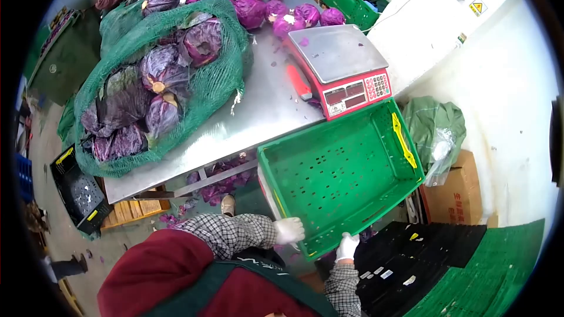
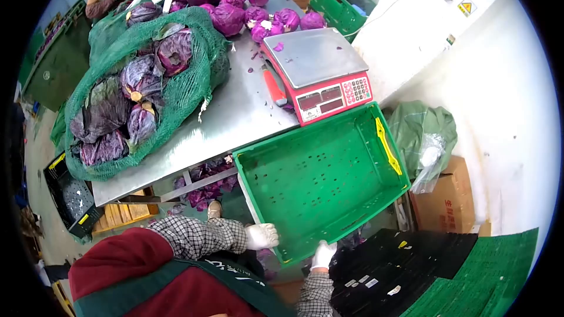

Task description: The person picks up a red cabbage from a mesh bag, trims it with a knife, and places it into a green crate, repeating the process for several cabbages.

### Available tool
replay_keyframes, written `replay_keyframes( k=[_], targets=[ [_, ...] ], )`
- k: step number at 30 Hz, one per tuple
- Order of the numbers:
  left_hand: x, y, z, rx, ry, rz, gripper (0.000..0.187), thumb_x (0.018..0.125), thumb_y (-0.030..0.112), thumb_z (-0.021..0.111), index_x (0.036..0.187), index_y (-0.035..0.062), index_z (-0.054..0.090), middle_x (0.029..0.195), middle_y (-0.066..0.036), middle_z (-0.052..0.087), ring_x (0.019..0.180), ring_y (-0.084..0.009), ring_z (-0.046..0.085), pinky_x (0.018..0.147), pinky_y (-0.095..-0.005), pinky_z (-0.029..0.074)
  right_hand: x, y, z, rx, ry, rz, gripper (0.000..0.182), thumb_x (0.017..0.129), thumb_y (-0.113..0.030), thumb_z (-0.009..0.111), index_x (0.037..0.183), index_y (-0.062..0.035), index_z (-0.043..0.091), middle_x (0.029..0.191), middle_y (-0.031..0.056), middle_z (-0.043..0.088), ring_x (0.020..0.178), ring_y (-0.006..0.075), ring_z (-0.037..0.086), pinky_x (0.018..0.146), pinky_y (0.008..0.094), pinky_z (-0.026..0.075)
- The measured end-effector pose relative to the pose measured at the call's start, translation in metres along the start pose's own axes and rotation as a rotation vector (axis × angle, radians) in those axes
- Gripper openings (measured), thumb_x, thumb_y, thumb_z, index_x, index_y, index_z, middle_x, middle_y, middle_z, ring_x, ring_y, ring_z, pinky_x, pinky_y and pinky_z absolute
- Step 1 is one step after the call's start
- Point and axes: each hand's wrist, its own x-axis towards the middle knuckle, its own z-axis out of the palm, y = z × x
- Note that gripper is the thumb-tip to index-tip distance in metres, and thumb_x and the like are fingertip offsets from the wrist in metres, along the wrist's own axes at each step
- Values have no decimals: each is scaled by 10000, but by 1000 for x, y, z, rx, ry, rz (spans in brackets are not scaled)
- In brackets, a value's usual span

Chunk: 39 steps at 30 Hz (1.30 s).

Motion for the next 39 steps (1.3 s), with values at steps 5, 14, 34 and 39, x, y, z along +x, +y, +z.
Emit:
replay_keyframes(
  k=[5, 14, 34, 39],
  targets=[
    [7, -11, 14, -52, 106, 40, 114, 745, 183, 578, 813, 92, 575, 795, -37, 579, 824, -211, 570, 782, -332, 415, 30, 15, -5, -165, 35, -48, 429, 753, 99, 428, 1179, 49, 452, 1152, 165, 580, 999, 273, 579, 884, 338, 450],
    [-38, -22, -61, -244, 398, -42, 355, 719, 208, 654, 1025, 36, 600, 1021, -120, 608, 1010, -272, 562, 921, -379, 426, 35, 17, -30, -437, -57, 28, 502, 824, 2, 534, 1289, 74, 361, 1260, 211, 523, 1107, 289, 542, 960, 340, 410],
    [-284, -89, -306, 63, 1003, -476, 252, 743, 38, 691, 986, 32, 626, 998, -121, 669, 898, -306, 637, 802, -396, 502, 29, -202, 387, -883, -259, -1348, 430, 823, -144, 603, 1227, -14, 533, 1220, 215, 554, 1119, 360, 525, 976, 433, 415],
    [-319, -89, -326, 246, 1112, -825, 246, 746, -19, 669, 983, 23, 622, 1006, -131, 669, 930, -306, 631, 828, -378, 498, 81, -220, 453, -1105, -226, -1181, 497, 834, -193, 572, 1271, 14, 456, 1275, 244, 501, 1147, 394, 493, 981, 456, 408]
  ],
)
